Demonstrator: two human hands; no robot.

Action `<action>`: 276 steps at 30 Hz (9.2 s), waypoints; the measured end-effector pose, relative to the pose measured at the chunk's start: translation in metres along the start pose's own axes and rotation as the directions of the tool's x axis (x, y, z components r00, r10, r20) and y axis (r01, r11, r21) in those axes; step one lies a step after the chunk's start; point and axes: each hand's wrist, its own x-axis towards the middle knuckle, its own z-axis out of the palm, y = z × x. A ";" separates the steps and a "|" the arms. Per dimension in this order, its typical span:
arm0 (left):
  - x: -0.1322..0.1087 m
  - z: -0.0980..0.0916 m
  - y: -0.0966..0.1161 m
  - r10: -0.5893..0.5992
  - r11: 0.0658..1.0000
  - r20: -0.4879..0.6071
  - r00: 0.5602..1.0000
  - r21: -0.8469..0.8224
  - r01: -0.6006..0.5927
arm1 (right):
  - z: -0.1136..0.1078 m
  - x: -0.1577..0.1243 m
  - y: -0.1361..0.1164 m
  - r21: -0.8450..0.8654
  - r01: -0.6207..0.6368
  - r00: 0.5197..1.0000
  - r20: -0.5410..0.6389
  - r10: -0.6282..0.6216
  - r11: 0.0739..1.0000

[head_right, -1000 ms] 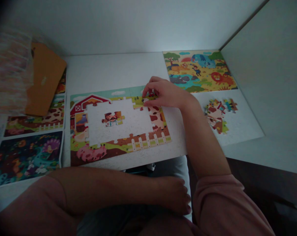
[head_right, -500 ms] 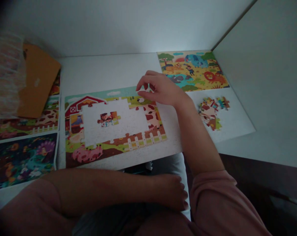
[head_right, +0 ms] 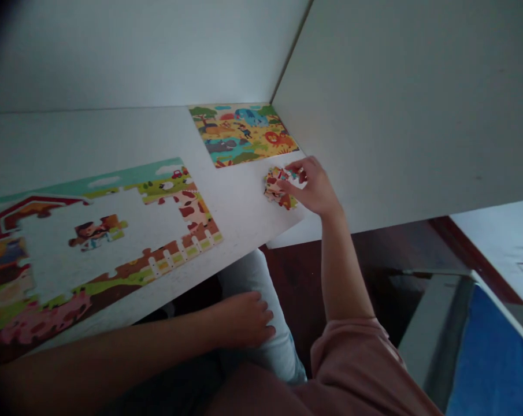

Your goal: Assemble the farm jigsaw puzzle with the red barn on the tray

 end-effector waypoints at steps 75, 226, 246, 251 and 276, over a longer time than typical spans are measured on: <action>0.006 0.021 -0.004 0.061 0.993 -0.033 0.998 -0.101 -0.064 | 0.126 0.058 -0.114 0.403 0.483 0.745 0.277 -0.607 0.777; 0.006 0.026 0.000 -0.005 0.995 -0.048 0.999 -0.101 0.000 | 0.138 0.061 -0.162 0.442 0.540 0.468 0.550 -0.692 0.716; 0.029 0.053 -0.007 0.061 0.989 -0.002 0.998 -0.136 -0.061 | 0.139 0.062 -0.161 0.470 0.542 0.455 0.533 -0.713 0.697; 0.033 0.054 -0.010 0.056 0.988 0.053 0.997 -0.146 -0.048 | 0.139 0.061 -0.161 0.455 0.550 0.460 0.535 -0.709 0.700; 0.008 0.027 0.001 -0.015 0.997 -0.049 0.999 -0.083 0.011 | 0.143 0.059 -0.167 0.395 0.626 0.486 0.477 -0.732 0.672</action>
